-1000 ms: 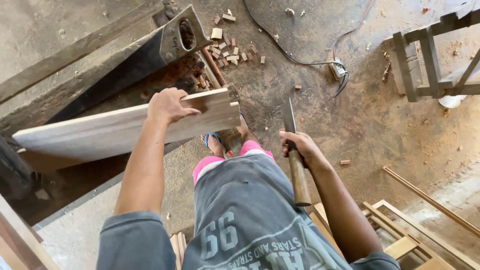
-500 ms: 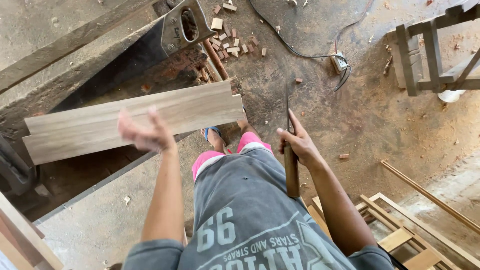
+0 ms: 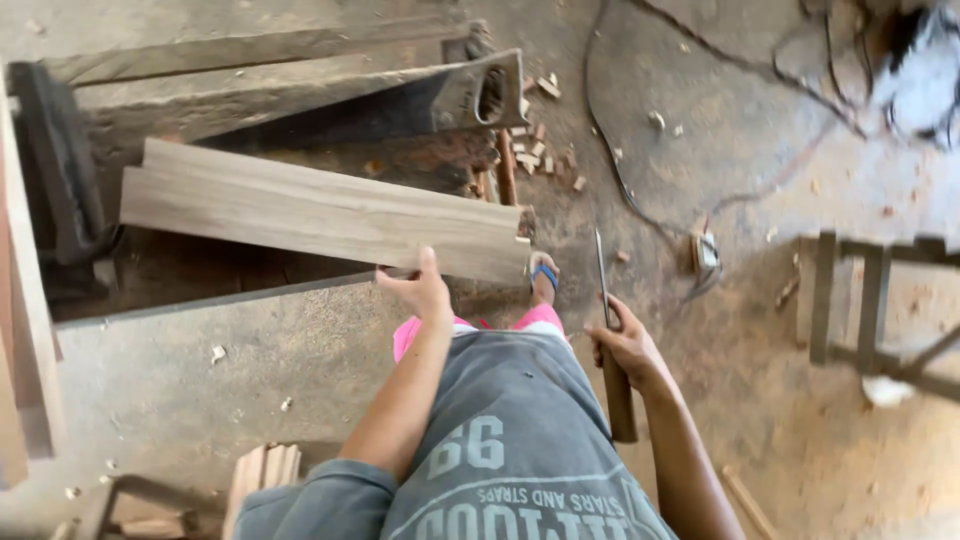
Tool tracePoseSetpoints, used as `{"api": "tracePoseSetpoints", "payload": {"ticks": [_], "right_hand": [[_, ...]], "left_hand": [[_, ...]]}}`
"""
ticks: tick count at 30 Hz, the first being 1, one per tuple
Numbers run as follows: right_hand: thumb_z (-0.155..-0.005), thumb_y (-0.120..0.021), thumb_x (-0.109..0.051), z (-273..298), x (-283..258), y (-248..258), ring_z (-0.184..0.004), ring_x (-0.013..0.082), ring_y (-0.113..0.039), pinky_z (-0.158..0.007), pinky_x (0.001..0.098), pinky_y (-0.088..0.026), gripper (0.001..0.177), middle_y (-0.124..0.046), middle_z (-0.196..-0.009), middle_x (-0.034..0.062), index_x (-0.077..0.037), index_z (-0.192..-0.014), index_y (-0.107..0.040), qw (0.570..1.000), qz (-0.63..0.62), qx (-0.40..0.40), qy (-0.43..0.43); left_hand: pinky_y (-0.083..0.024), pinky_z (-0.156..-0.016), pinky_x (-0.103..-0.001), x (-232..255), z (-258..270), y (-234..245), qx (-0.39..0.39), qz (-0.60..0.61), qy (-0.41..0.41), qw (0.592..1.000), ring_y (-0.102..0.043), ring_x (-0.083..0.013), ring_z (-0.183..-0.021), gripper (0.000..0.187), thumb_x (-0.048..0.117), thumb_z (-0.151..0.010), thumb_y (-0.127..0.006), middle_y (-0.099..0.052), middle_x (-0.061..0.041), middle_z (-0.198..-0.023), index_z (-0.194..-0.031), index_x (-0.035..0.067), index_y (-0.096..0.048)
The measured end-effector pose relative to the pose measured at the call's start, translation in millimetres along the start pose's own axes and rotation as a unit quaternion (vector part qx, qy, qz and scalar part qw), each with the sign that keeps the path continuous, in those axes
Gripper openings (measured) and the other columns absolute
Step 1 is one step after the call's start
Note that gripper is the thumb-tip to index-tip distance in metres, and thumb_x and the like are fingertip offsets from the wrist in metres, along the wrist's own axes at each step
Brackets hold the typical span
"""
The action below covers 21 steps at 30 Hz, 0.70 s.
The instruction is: Using a chisel and mallet to shape joints in wooden planks in a workshop.
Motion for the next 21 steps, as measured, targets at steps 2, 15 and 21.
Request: {"api": "tracePoseSetpoints", "payload": {"ticks": [2, 15, 21], "right_hand": [[-0.083, -0.074, -0.007, -12, 3, 15, -0.054, 0.0171, -0.057, -0.049, 0.0351, -0.050, 0.081, -0.059, -0.069, 0.0060, -0.017, -0.156, -0.039, 0.999, 0.026, -0.016, 0.023], [-0.087, -0.074, -0.013, -90, -71, 135, -0.053, 0.0152, -0.058, -0.047, 0.0340, -0.050, 0.077, -0.068, -0.086, 0.0071, -0.014, -0.155, -0.039, 0.911, 0.341, -0.106, 0.208], [-0.085, -0.071, -0.020, -69, -113, 118, -0.051, 0.0146, -0.061, -0.048, 0.0327, -0.053, 0.090, -0.065, -0.071, 0.0060, -0.024, -0.158, -0.019, 0.921, 0.285, -0.211, 0.163]], "left_hand": [[-0.052, -0.103, -0.042, -5, 6, 0, 0.017, -0.020, -0.033, 0.999, -0.059, -0.0341, -0.127, 0.103, 0.033, -0.084, -0.081, -0.044, -0.024, -0.150, -0.159, 0.005, -0.017], [-0.046, -0.110, -0.042, -29, 68, -58, 0.074, 0.084, -0.116, 0.987, -0.053, -0.0368, -0.136, 0.094, 0.030, -0.091, -0.073, -0.043, -0.028, -0.154, -0.161, 0.003, -0.016], [-0.027, -0.122, -0.050, -8, 51, -38, 0.144, 0.013, -0.014, 0.989, -0.029, -0.0336, -0.156, 0.086, 0.036, -0.097, -0.066, -0.028, -0.015, -0.174, -0.167, 0.019, -0.021]]}}
Point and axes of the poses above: each hand's wrist, its own z-axis away from the middle knuckle, its own y-axis out of the back of the hand, x = y × z, the point moved 7 cm from there along -z, towards the middle knuckle
